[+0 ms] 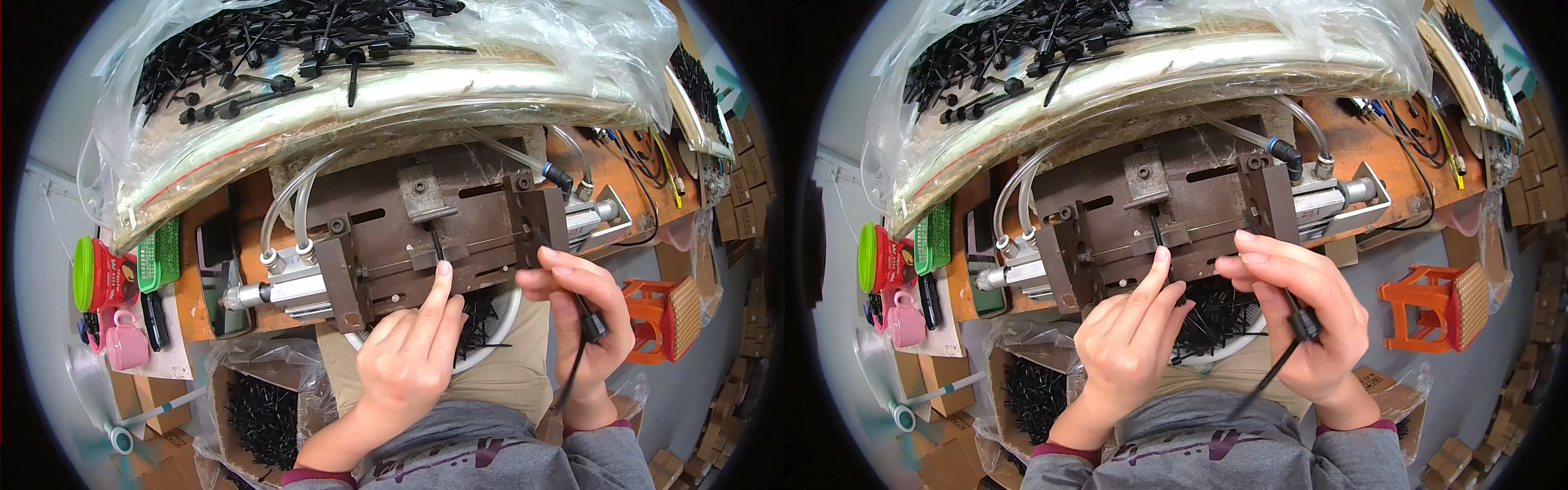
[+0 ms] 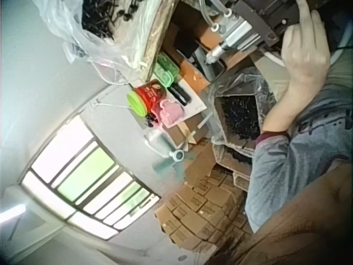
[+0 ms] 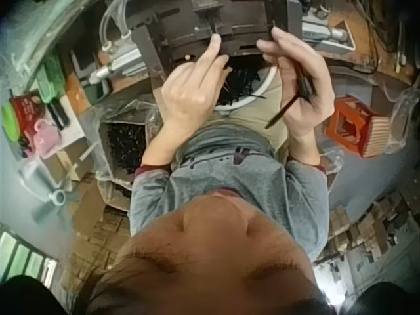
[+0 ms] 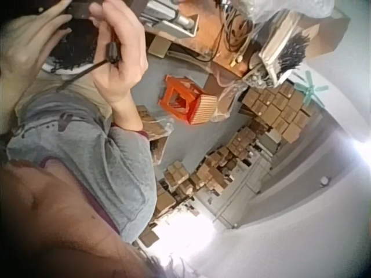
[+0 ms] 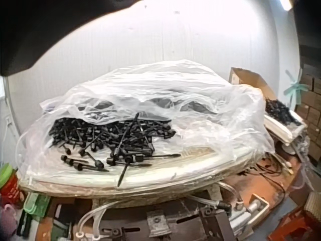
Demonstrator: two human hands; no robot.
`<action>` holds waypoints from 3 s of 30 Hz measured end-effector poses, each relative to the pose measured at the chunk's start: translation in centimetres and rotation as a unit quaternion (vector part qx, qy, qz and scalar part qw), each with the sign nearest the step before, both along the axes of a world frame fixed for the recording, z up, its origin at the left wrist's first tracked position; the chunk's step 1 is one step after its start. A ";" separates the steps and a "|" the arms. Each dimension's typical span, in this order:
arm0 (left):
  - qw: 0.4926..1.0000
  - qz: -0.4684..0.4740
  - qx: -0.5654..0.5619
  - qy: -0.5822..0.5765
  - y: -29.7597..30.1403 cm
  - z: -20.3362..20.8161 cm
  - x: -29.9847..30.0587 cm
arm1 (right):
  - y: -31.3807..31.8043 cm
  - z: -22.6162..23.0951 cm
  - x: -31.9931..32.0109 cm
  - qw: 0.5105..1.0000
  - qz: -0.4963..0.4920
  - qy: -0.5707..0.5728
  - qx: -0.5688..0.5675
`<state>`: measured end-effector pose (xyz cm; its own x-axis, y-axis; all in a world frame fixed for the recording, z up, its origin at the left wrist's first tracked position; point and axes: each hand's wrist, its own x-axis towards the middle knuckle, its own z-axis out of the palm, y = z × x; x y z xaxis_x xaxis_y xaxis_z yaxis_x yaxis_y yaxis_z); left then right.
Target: Manually assemble and secure components using a pneumatic jig.
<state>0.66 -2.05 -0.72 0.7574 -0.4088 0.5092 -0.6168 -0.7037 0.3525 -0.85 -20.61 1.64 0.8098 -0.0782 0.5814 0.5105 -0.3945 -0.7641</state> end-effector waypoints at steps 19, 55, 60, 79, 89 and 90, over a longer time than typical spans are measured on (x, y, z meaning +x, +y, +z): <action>0.915 -0.145 -0.266 0.266 1.7 4.9 0.9 | 1.6 -0.4 1.5 0.959 0.077 -0.119 -0.245; 0.977 -0.036 -0.212 0.017 2.9 5.1 0.3 | 3.4 5.0 6.1 0.919 0.195 0.280 0.196; 0.982 -0.016 -0.170 0.079 2.1 3.2 -0.1 | 5.3 8.6 17.0 0.964 0.015 -0.193 -0.184; 0.999 -0.003 0.038 0.008 0.5 0.4 0.5 | 3.6 11.7 22.5 0.901 0.088 -0.061 -0.420; 0.887 -0.067 -0.400 0.222 2.8 4.9 1.4 | -0.3 9.9 17.1 0.903 0.068 -0.263 -0.334; 0.841 -0.049 -0.479 0.248 3.1 5.5 1.6 | -0.3 9.2 16.1 0.894 0.088 -0.285 -0.334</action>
<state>2.26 1.10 4.80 0.9599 -0.0641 0.2729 -0.2663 0.0952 0.9592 15.29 -20.87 10.85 0.3334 0.5409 0.7722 0.8408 -0.5412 0.0161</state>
